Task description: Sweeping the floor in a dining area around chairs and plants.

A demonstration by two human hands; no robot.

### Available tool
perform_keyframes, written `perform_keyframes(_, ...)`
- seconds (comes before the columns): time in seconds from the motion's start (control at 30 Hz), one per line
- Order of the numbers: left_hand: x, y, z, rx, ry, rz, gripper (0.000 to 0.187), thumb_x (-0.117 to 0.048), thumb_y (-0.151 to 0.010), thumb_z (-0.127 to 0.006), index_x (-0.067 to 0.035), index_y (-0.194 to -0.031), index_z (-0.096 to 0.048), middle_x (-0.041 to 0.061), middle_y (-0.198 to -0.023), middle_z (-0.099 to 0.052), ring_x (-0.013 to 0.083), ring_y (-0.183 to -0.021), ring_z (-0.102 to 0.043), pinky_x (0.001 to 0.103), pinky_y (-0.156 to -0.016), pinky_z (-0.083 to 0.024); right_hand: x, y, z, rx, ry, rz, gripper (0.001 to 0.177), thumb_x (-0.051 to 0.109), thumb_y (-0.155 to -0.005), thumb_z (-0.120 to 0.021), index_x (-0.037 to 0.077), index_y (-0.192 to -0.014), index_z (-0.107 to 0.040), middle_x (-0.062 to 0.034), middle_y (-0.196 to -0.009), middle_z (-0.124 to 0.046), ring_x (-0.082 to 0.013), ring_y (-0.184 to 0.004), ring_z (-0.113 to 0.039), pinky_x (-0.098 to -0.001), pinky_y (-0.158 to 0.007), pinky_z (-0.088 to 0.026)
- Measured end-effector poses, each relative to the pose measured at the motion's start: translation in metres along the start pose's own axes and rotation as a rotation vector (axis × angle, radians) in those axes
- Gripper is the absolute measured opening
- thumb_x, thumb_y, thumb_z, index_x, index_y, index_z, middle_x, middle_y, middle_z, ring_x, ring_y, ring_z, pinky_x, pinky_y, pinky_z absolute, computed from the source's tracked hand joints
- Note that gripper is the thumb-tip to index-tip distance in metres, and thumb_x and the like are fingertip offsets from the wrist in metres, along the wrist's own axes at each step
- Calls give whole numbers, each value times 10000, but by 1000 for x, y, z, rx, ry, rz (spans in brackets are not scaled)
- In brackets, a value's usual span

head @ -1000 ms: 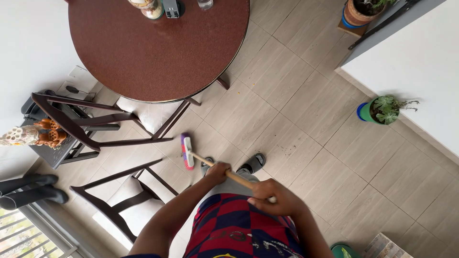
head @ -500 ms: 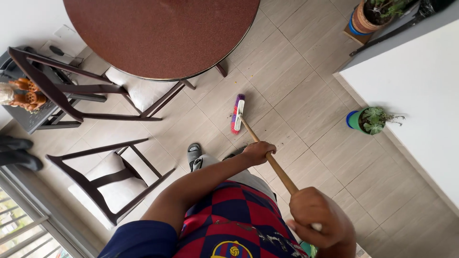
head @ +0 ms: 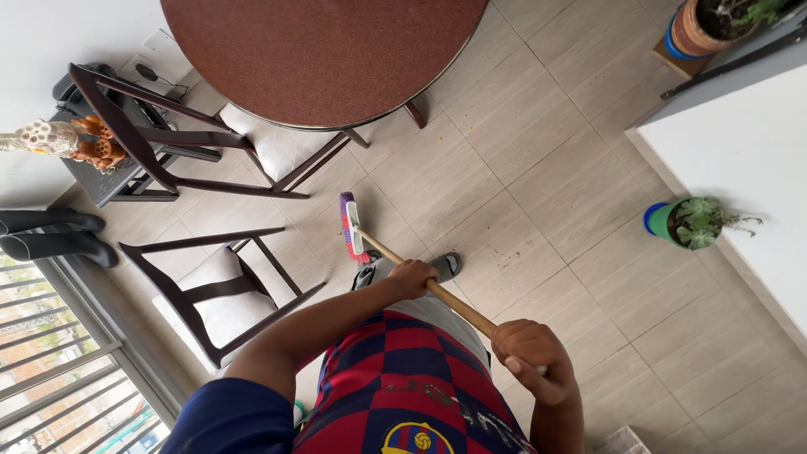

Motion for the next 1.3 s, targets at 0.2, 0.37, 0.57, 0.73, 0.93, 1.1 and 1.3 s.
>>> perform_keyframes(0.2, -72, -45, -21, 225, -35, -64, 113, -153, -919, -697, -166, -1031, -693, 26, -1030, -697, 239, -1027, -673, 489, -917, -551, 7, 73, 18, -110, 267, -170, 298, 77, -873, -604, 82, -624, -441, -38, -570, -443, -171, -516, -472, -346, -567, -431)
perform_keyframes(0.37, -143, -76, -17, 187, -105, -248, 56, -173, -940, -665, -160, -994, -673, 7, -909, -712, 209, -935, -695, 426, -802, -569, 81, 51, 11, -237, 526, -279, 200, 84, -831, -599, 36, -666, -497, -71, -644, -609, -203, -674, -602, -365, -723, -526)
perform_keyframes(0.57, -156, -71, 19, 107, -59, -303, 47, -154, -912, -670, -141, -958, -667, 12, -887, -719, 216, -930, -705, 412, -792, -570, 90, 20, -11, -107, 696, -162, 288, 175, -860, -641, 34, -628, -544, -63, -624, -618, -229, -683, -660, -379, -759, -542)
perform_keyframes(0.73, -151, -27, 94, 24, 10, -247, 110, -233, -951, -680, -125, -936, -666, 34, -882, -711, 233, -934, -697, 429, -825, -558, 97, -4, -19, -137, 629, -54, 422, 201, -938, -630, 103, -574, -440, -11, -552, -558, -136, -558, -623, -394, -773, -573)
perform_keyframes(0.93, -75, -15, 148, -160, 20, -204, 122, -225, -970, -645, -110, -930, -652, 52, -882, -698, 243, -920, -696, 424, -855, -564, 37, -17, -19, -243, 352, 197, 415, 150, -914, -581, 121, -541, -401, 5, -472, -458, -116, -397, -431, -330, -500, -494)
perform_keyframes(1.1, 23, -40, 160, -203, 9, -222, 93, -166, -983, -663, -92, -938, -629, 75, -903, -688, 289, -975, -668, 465, -857, -540, -8, -66, -47, -268, 276, 147, 335, 106, -937, -552, 61, -627, -434, -33, -557, -472, -145, -493, -461, -334, -524, -429)
perform_keyframes(1.3, 83, -108, 126, -113, -41, -301, 117, -33, -865, -696, -109, -943, -652, 108, -974, -681, 310, -1043, -627, 462, -906, -532, -53, -84, -51, -332, 339, -49, 284, 46, -960, -572, -11, -701, -471, -64, -639, -519, -162, -583, -491, -340, -548, -397)
Point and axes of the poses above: each hand's wrist, its own y-axis away from the middle knuckle, its own z-axis out of the back of the hand, x = y × z, the point moved 6 cm from there along -y, towards the middle knuckle
